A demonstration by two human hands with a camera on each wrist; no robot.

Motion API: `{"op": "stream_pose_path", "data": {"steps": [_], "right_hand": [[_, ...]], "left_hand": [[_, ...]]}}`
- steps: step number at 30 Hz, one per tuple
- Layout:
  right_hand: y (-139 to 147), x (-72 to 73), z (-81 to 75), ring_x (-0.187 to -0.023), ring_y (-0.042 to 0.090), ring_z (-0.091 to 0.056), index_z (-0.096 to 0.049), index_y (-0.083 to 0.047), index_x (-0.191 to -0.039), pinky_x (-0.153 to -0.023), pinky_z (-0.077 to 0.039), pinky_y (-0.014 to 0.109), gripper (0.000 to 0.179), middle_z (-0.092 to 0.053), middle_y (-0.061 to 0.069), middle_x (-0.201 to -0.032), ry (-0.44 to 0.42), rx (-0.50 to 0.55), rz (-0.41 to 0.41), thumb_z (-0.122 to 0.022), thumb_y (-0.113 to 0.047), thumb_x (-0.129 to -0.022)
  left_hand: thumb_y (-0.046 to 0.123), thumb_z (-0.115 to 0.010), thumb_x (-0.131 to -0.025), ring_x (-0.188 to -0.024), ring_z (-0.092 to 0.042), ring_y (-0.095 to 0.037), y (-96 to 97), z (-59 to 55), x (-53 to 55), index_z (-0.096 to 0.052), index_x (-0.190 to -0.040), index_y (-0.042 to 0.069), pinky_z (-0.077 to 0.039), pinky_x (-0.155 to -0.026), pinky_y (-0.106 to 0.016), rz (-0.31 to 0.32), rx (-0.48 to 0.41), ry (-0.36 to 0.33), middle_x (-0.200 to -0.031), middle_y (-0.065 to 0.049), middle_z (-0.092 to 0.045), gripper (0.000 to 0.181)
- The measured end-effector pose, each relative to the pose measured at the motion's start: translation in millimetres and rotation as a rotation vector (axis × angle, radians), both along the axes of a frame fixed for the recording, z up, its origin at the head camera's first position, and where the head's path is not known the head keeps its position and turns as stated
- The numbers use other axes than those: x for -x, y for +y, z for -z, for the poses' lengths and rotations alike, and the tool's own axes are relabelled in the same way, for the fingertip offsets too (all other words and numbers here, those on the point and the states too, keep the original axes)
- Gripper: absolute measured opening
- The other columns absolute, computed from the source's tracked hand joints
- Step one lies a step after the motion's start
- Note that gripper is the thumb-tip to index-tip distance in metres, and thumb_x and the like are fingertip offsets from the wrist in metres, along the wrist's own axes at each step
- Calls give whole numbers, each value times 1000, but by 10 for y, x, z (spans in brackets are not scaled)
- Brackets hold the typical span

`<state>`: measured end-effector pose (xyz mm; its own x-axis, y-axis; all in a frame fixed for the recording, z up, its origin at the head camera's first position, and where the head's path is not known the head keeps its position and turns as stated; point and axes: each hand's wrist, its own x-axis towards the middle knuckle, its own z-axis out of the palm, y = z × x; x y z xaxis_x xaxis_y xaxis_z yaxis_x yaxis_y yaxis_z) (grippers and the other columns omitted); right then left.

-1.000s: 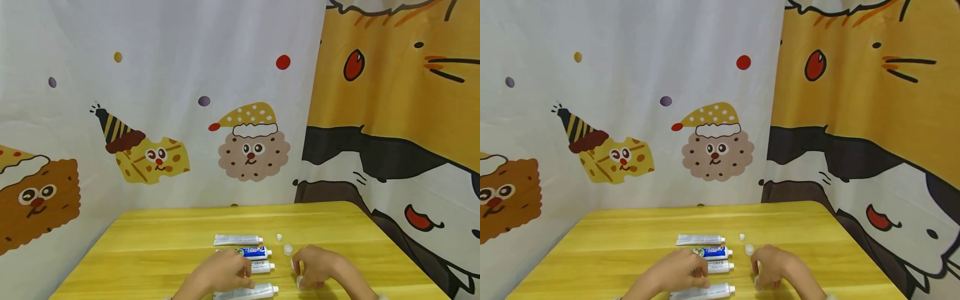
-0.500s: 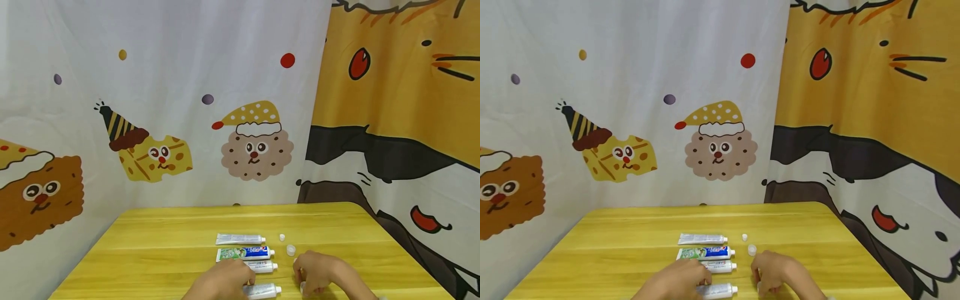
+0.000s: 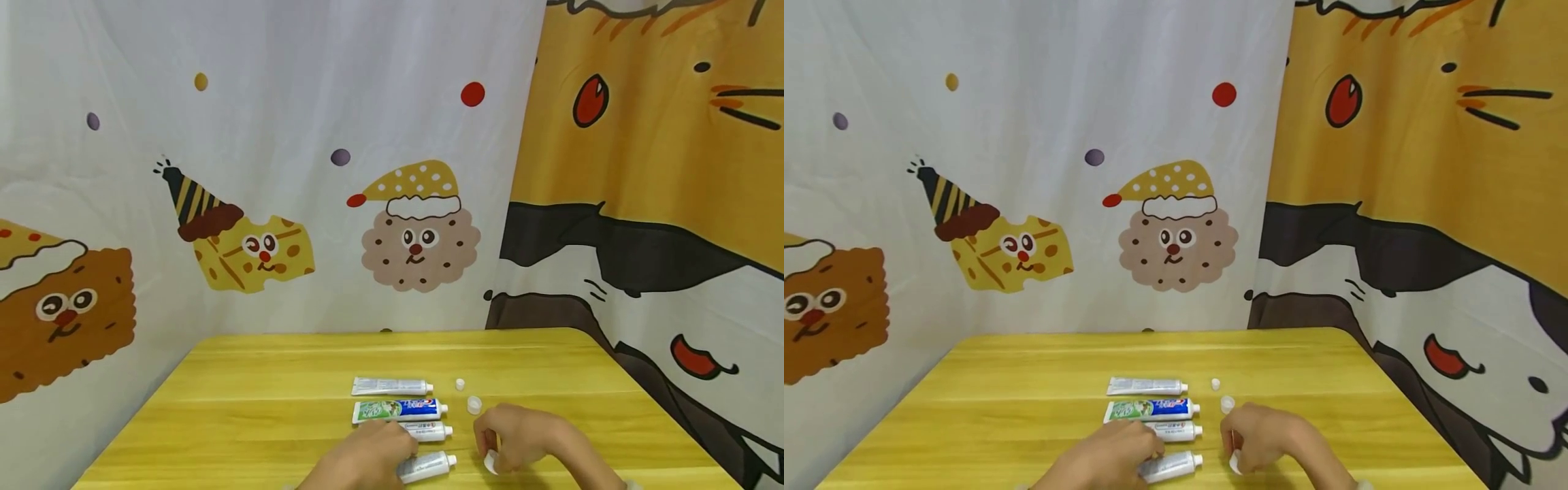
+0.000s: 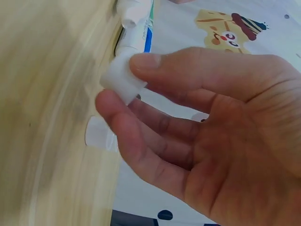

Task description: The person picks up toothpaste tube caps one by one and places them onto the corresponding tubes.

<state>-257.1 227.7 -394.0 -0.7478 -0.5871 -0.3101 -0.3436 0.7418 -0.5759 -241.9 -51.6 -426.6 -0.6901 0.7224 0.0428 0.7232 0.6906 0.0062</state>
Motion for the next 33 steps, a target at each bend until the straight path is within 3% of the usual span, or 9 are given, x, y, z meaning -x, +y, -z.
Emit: {"op": "stream_pose_path", "data": {"steps": [4,9,15,20,27,33], "right_hand": [[37,38,-2,-74,2,-54,-75,-19,-96,-66,-48,23,30,-64,-11,-88,95,19,-60,-70,6,-80],[55,84,-8,-81,0,-59,-79,-18,-101,-71,-53,25,30,-71,-11,-99,203,67,-107,-66,4,-85],[39,105,-84,-90,3,-61,-72,-21,-100,-77,-57,29,19,-70,-8,-102,321,164,-35,-71,-6,-90],[13,117,-128,-88,1,-60,-72,-23,-105,-73,-55,28,18,-71,-11,-99,429,209,40,-76,-13,-91],[-5,95,-136,-94,3,-67,-74,-19,-116,-83,-60,27,24,-74,-1,-114,431,355,30,-75,-11,-93],[-74,87,-132,-101,10,-74,-73,-15,-113,-84,-60,26,20,-73,9,-115,280,531,13,-75,-13,-94]], "left_hand": [[51,-85,-78,-62,-43,1,-2,3,-5,-74,-83,29,-37,-61,-19,17,-14,-28,-69,22,-56,25],[53,-84,-79,-62,-44,0,-5,8,3,-74,-85,28,-39,-62,-20,-5,-35,-92,-69,21,-56,28],[34,-88,-74,-64,-45,-1,-6,-8,17,-67,-83,26,-40,-61,-20,6,-86,-52,-72,19,-52,24],[21,-86,-65,-62,-45,-2,-14,-31,42,-61,-82,27,-38,-56,-19,8,-161,-37,-71,19,-48,31],[21,-83,-67,-62,-44,3,-50,-48,68,-56,-87,25,-35,-55,-13,68,-283,11,-73,20,-49,34],[24,-82,-70,-64,-44,5,-55,-67,105,-56,-90,24,-36,-55,-12,95,-318,13,-74,20,-50,33]]}}
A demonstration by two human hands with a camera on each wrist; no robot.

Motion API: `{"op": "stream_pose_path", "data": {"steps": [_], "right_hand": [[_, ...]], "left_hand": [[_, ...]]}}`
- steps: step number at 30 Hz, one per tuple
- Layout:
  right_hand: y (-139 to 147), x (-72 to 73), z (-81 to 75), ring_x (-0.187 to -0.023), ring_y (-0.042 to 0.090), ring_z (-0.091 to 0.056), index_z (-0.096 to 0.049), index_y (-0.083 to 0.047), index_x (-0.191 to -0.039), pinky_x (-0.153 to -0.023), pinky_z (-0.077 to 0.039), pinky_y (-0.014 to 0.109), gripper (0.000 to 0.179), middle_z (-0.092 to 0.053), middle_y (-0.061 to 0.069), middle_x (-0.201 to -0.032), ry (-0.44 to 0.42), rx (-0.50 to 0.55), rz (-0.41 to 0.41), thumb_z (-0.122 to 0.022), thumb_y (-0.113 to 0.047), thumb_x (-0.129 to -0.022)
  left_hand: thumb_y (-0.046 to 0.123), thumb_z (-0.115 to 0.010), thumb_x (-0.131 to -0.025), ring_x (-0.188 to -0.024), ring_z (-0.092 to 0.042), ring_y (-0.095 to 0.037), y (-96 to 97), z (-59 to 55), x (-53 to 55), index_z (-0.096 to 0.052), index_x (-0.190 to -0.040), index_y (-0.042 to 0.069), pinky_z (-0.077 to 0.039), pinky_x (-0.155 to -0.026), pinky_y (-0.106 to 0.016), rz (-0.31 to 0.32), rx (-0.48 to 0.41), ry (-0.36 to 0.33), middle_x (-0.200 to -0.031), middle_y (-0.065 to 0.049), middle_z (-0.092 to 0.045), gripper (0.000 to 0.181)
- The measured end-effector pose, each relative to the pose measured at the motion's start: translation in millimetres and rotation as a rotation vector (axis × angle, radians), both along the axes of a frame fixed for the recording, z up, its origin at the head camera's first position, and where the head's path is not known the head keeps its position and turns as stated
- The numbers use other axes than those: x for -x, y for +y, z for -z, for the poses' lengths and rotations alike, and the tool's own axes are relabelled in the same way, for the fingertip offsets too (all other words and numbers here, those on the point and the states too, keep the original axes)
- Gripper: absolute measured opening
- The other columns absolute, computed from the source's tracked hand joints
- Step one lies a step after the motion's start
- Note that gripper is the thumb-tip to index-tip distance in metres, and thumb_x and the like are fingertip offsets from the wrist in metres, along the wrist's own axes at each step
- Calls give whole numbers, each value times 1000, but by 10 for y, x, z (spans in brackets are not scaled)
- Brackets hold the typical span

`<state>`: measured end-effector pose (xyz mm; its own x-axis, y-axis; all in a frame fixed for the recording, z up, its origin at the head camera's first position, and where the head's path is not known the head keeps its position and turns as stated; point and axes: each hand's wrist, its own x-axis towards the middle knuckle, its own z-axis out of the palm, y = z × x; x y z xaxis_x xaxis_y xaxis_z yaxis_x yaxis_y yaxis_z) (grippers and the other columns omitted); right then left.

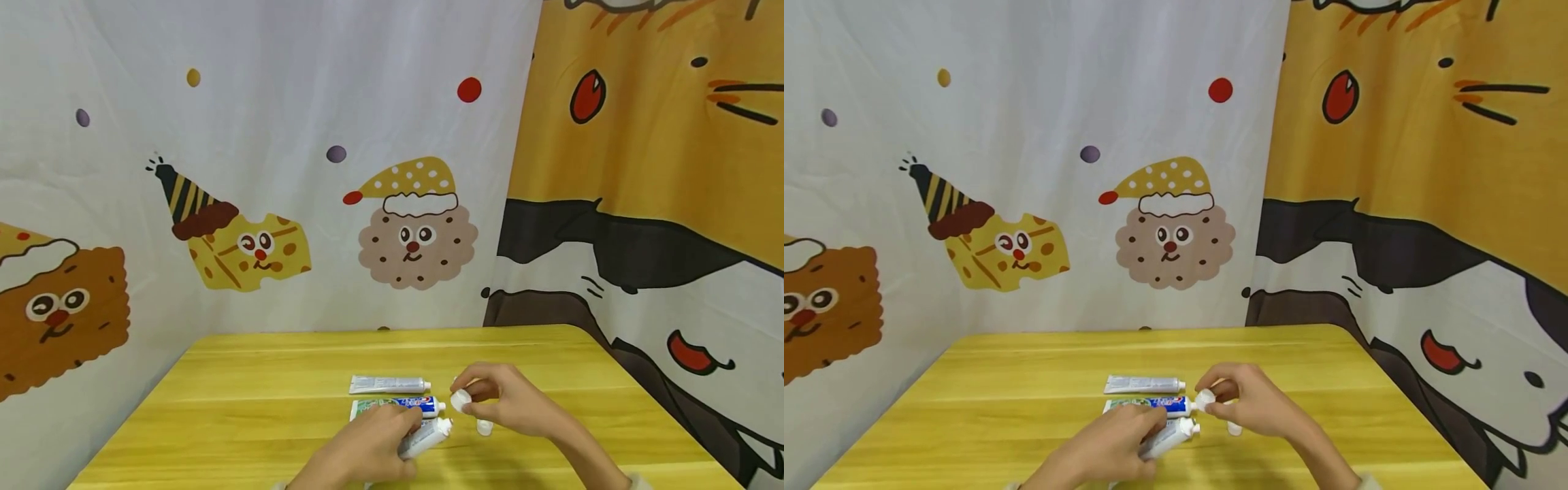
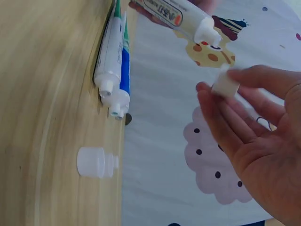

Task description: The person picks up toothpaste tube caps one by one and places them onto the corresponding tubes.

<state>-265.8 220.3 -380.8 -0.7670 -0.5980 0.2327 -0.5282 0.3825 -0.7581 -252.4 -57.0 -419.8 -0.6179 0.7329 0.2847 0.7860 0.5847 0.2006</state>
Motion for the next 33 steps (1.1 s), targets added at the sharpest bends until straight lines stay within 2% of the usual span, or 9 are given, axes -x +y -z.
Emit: {"op": "stream_pose_path", "data": {"steps": [5,11,15,19,24,30,33], "right_hand": [[-28,-7,-12,-92,12,-75,-74,-13,-110,-76,-61,30,19,-77,7,-105,-1,28,-44,-77,-22,-93],[-47,-20,-22,-91,14,-75,-74,-10,-111,-80,-62,33,21,-77,10,-106,-19,55,-114,-78,-16,-92],[-74,-38,-25,-90,14,-75,-74,-12,-111,-79,-62,34,21,-77,10,-108,10,58,-133,-79,-12,-91],[-107,-55,-27,-88,11,-74,-75,-15,-109,-77,-62,31,21,-78,5,-107,43,23,-123,-79,-10,-89],[-118,-74,-37,-87,9,-73,-75,-17,-108,-75,-62,29,21,-78,2,-105,75,-5,-109,-80,-11,-89],[-136,-120,-65,-79,2,-70,-75,-19,-103,-71,-60,27,13,-77,-6,-91,108,-55,-66,-79,-22,-91],[-136,-134,-65,-74,1,-68,-73,-17,-105,-67,-59,27,17,-75,-9,-85,125,-79,-41,-77,-29,-94]], "left_hand": [[23,-81,-73,-64,-45,5,9,-18,3,-56,-92,24,-37,-56,-13,-12,-14,-17,-76,20,-51,31],[22,-81,-75,-65,-47,5,12,-36,-6,-57,-92,23,-40,-56,-13,-19,-32,-56,-78,20,-54,30],[22,-81,-74,-65,-47,6,3,-23,-6,-57,-93,24,-39,-56,-12,-9,-48,-41,-80,20,-56,30],[23,-81,-74,-65,-47,7,5,1,-5,-58,-93,23,-38,-55,-11,1,-64,-23,-81,20,-59,30],[28,-80,-82,-62,-45,7,20,9,-13,-59,-92,23,-37,-54,-11,-4,-74,-31,-78,20,-58,24],[35,-76,-90,-59,-43,6,41,10,-28,-58,-94,23,-37,-53,-12,-24,-52,-38,-76,20,-55,21],[36,-73,-93,-59,-45,6,56,11,-34,-58,-99,22,-38,-53,-12,-21,-46,-75,-77,19,-56,21]]}}
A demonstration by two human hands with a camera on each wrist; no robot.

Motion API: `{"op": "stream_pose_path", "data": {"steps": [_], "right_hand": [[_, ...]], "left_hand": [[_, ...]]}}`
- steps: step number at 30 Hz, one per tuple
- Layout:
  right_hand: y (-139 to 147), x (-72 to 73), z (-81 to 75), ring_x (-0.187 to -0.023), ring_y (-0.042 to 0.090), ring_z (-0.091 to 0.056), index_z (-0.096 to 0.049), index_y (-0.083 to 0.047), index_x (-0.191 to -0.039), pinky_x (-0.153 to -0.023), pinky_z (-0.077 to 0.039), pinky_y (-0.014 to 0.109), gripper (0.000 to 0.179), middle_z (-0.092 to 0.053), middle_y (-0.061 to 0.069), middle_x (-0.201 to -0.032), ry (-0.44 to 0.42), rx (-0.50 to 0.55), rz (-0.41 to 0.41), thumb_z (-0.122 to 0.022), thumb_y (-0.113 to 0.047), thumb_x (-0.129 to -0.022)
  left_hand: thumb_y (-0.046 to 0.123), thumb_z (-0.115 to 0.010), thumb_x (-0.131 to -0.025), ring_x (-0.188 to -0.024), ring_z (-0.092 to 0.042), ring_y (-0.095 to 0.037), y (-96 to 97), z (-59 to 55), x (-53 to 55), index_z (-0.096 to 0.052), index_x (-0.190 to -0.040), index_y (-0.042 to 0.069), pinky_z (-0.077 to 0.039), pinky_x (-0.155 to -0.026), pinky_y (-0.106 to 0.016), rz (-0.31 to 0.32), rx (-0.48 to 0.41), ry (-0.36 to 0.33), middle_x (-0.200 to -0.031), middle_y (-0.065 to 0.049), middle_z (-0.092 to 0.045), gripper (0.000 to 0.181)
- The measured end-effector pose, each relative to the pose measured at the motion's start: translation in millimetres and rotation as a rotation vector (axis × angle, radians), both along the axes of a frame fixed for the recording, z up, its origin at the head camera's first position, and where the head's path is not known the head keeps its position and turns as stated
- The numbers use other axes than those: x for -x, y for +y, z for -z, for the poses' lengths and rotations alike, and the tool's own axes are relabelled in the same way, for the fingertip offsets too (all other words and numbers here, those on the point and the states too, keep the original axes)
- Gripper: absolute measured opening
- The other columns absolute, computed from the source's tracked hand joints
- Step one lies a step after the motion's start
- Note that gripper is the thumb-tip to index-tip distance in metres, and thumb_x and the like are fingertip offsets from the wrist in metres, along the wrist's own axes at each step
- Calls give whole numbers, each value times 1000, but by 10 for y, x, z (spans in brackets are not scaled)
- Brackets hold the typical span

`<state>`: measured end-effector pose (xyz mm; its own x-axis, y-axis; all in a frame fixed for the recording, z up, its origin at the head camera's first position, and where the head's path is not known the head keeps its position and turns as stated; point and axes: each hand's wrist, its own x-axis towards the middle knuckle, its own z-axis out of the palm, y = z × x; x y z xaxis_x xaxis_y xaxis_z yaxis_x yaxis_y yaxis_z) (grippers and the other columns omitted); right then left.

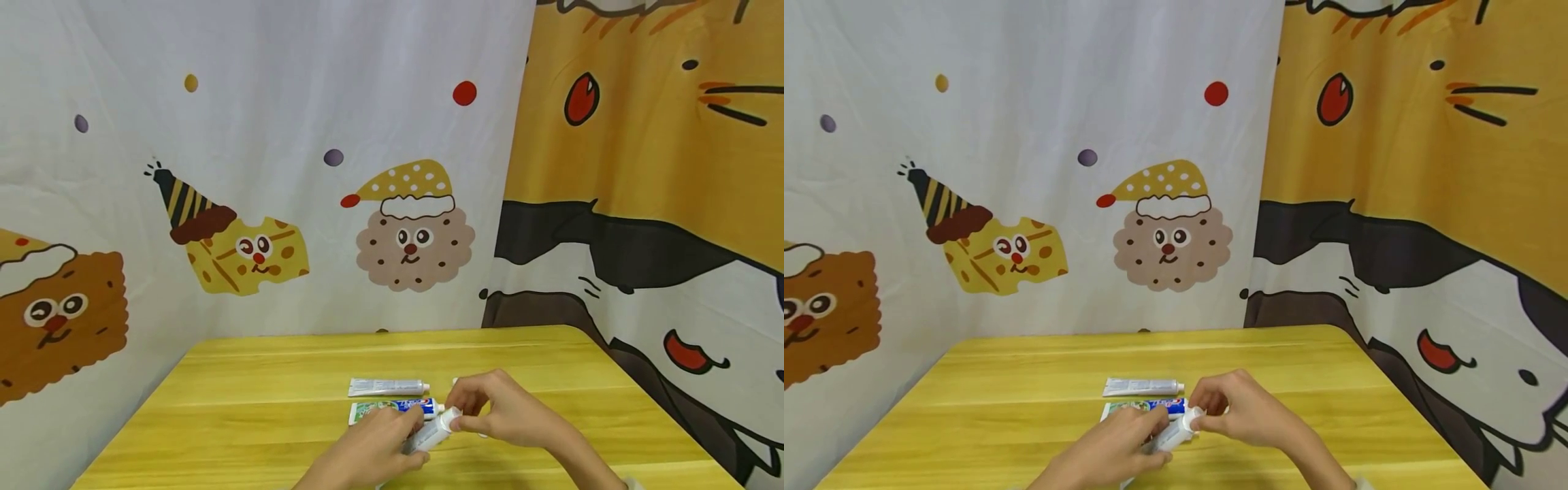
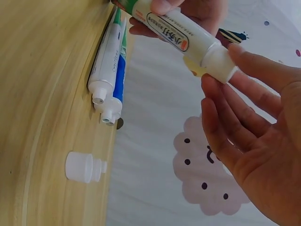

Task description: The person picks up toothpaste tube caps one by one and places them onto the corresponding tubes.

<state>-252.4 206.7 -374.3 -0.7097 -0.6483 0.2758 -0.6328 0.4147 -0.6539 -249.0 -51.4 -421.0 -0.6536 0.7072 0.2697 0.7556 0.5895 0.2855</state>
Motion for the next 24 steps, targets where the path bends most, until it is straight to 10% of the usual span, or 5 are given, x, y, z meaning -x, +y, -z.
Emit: {"op": "stream_pose_path", "data": {"steps": [24], "right_hand": [[-46,-47,20,-65,-4,-62,-72,-21,-98,-62,-57,23,15,-70,-15,-76,43,-60,-5,-76,-34,-94]], "left_hand": [[31,-75,-93,-61,-47,3,33,-63,-33,-68,-106,19,-42,-55,-15,-11,43,-110,-77,18,-57,19]]}}
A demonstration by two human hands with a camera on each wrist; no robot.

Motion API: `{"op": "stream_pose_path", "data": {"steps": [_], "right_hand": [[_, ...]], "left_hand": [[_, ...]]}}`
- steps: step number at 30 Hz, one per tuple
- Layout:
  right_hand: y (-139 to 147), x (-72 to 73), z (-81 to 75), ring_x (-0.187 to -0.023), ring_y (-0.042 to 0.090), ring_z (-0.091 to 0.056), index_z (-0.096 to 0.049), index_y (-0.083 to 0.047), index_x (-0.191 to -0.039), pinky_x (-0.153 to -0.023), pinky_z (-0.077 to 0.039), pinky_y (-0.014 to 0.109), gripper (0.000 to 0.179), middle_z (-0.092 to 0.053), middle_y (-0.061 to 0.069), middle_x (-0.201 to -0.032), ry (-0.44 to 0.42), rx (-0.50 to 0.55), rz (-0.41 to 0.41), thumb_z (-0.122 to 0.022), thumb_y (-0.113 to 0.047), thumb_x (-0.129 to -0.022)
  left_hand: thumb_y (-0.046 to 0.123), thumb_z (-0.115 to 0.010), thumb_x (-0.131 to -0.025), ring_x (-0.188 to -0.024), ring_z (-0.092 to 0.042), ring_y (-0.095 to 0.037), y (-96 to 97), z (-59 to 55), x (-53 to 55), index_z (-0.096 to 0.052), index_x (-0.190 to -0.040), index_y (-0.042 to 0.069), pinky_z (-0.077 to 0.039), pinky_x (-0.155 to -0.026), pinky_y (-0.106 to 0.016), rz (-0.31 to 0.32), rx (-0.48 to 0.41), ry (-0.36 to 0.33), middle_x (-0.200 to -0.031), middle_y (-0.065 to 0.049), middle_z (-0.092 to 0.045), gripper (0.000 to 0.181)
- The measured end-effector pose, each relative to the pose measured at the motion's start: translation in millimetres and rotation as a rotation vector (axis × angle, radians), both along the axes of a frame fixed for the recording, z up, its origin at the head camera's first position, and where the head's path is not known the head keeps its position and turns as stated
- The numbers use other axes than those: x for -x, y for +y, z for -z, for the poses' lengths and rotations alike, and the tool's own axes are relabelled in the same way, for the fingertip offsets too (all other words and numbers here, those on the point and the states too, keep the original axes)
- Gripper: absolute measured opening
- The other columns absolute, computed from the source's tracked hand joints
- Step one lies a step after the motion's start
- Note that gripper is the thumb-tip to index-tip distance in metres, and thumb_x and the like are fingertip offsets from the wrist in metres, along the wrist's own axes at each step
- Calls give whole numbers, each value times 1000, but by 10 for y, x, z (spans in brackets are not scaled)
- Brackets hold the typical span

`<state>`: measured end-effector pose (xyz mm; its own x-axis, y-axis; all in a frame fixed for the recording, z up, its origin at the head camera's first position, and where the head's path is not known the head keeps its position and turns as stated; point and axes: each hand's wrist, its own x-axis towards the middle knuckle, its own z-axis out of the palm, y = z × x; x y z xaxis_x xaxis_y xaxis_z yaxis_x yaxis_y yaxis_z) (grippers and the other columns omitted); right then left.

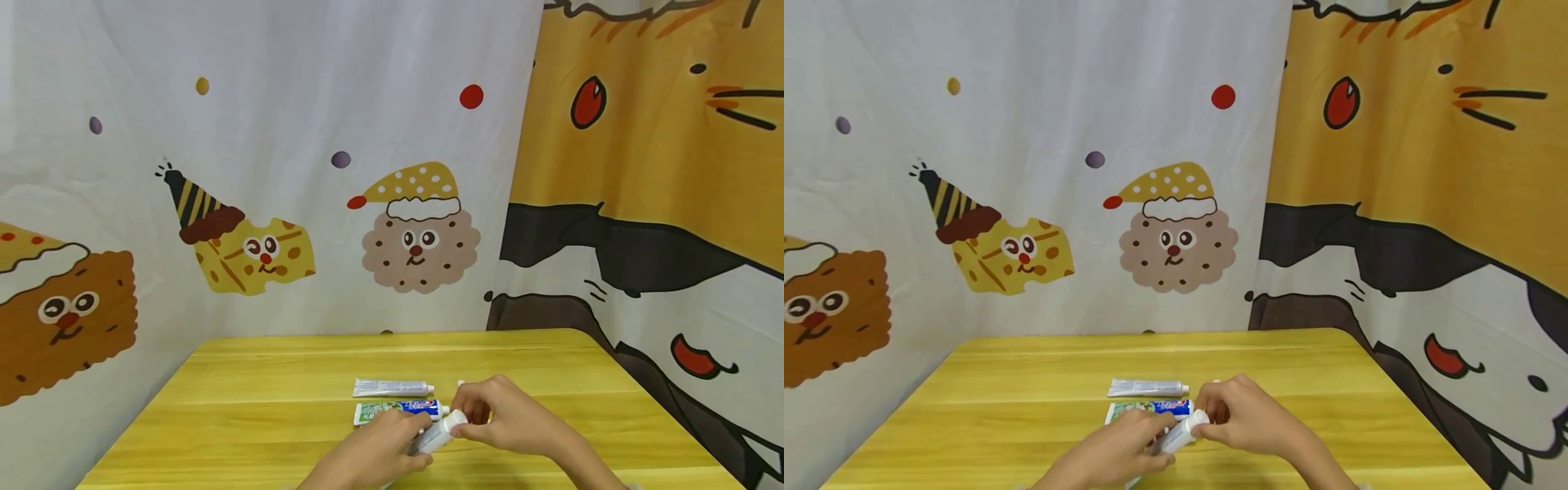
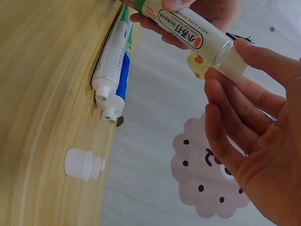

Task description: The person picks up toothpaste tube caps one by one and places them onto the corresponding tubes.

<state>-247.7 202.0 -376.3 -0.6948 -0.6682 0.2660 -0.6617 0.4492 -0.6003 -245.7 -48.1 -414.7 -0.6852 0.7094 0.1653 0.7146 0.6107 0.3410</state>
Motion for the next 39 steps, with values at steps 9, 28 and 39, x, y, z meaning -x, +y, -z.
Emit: {"op": "stream_pose_path", "data": {"steps": [9,28,39], "right_hand": [[5,4,-16,-63,-5,-58,-71,-25,-93,-57,-54,22,14,-67,-17,-73,53,-23,25,-75,-38,-94],[-11,27,-28,-67,-5,-60,-70,-27,-91,-60,-56,23,14,-67,-19,-77,67,-57,45,-76,-40,-93],[8,5,-11,-61,-6,-54,-68,-27,-84,-57,-50,20,21,-62,-20,-69,78,-71,65,-73,-44,-94]], "left_hand": [[32,-75,-95,-66,-48,4,5,5,8,-68,-116,17,-42,-59,-15,17,7,47,-83,16,-60,27],[33,-73,-96,-72,-49,4,-32,2,23,-66,-118,19,-44,-65,-17,24,-17,-30,-87,17,-59,27],[34,-73,-96,-68,-49,3,-20,11,31,-65,-117,20,-44,-63,-18,31,1,-52,-84,18,-58,27]]}}
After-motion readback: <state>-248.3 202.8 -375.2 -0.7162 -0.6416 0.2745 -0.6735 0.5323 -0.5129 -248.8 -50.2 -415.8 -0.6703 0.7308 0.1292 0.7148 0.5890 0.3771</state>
